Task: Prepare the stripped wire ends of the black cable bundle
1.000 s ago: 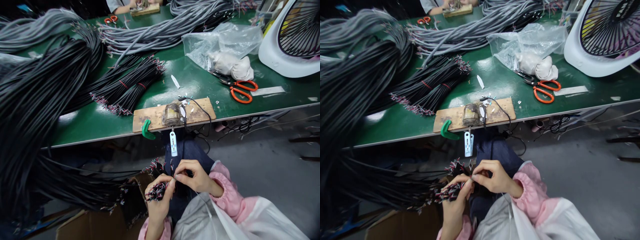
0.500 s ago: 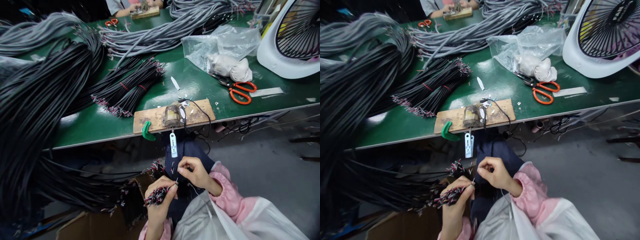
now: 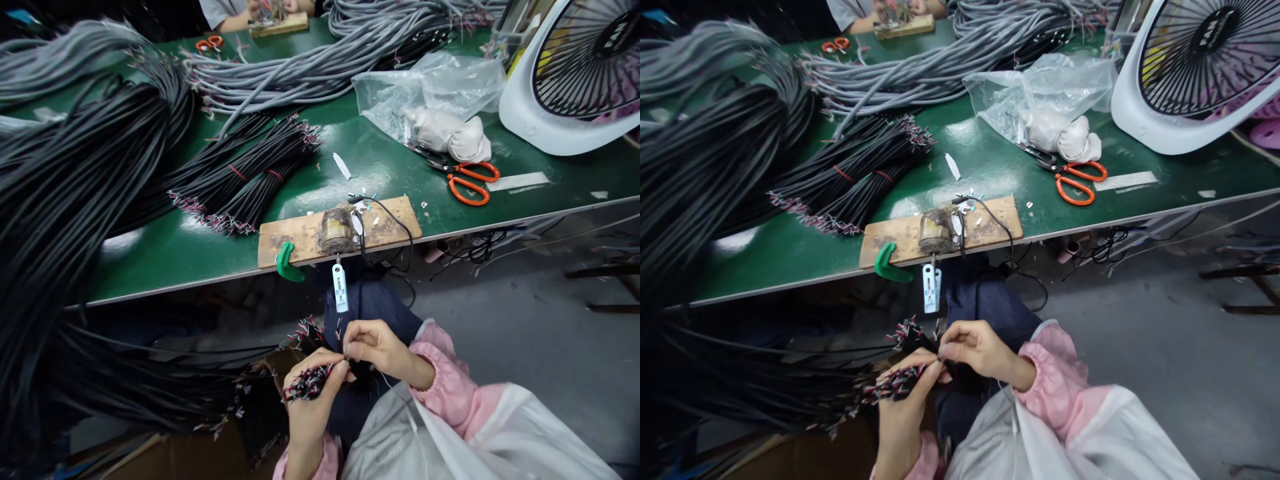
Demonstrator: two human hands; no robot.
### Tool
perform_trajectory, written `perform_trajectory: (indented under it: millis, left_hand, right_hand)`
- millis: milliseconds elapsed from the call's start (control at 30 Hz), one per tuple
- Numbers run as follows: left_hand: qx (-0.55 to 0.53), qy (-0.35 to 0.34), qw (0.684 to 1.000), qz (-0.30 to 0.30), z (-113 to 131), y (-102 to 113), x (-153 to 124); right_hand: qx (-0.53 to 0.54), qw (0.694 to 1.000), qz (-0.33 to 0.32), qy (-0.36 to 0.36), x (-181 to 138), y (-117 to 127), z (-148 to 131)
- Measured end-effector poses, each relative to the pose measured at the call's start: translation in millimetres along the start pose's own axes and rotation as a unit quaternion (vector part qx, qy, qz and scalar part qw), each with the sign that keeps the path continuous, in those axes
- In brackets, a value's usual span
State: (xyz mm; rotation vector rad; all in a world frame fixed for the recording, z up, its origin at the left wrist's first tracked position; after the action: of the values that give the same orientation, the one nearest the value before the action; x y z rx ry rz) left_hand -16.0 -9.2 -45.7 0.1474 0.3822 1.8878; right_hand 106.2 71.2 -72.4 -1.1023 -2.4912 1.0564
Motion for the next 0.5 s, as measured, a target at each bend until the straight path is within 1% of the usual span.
perform_trajectory:
  millis: [67, 133, 167, 233, 300, 333, 367, 433, 467, 500]
  left_hand:
    - [-0.015, -0.001, 1.0, 0.002, -3, 0, -2]
    - [-0.025, -0.001, 1.0, -0.001, -4, 0, -3]
    - [-0.028, 0.001, 1.0, -0.002, -4, 0, -3]
    - [-0.029, 0.005, 1.0, -0.004, -1, 0, -4]
    - [-0.027, 0.01, 1.0, -0.001, 3, -1, -4]
    - [-0.025, 0.013, 1.0, 0.001, 4, -1, -4]
    - [-0.024, 0.016, 1.0, 0.003, 5, -1, -4]
    - [-0.023, 0.026, 0.999, 0.008, 5, 0, -4]
    - [-0.023, 0.032, 0.999, 0.015, 5, 1, -3]
    - [-0.024, 0.039, 0.999, 0.022, 4, 2, -3]
  right_hand:
    - [0.006, 1.0, 0.026, -0.013, 1, 4, 2]
    - [-0.015, 0.999, 0.051, 0.008, 1, 7, -1]
    - [-0.027, 0.998, 0.054, 0.023, 1, 8, -3]
    - [-0.059, 0.996, 0.035, 0.058, -1, 6, -9]
    - [-0.108, 0.989, 0.006, 0.104, -4, 0, -17]
    - [-0.136, 0.982, 0.002, 0.129, -6, -3, -21]
    - [-0.163, 0.975, 0.01, 0.153, -9, -7, -25]
    - [-0.192, 0.961, 0.044, 0.196, -16, -17, -35]
    - [-0.193, 0.957, 0.056, 0.207, -20, -22, -40]
    - [-0.182, 0.959, 0.05, 0.213, -24, -30, -45]
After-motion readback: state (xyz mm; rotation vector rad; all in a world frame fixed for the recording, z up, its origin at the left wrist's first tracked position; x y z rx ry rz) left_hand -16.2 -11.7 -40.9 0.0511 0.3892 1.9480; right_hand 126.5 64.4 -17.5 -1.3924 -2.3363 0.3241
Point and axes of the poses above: each hand's wrist, its own x-axis towards the middle knuckle, its own y-axis out of the back of the hand, z = x × y, the point moved 4 cm from there along x, towards the middle knuckle, and after that the axes turned 14 degrees about x, right-handed, at the moved point
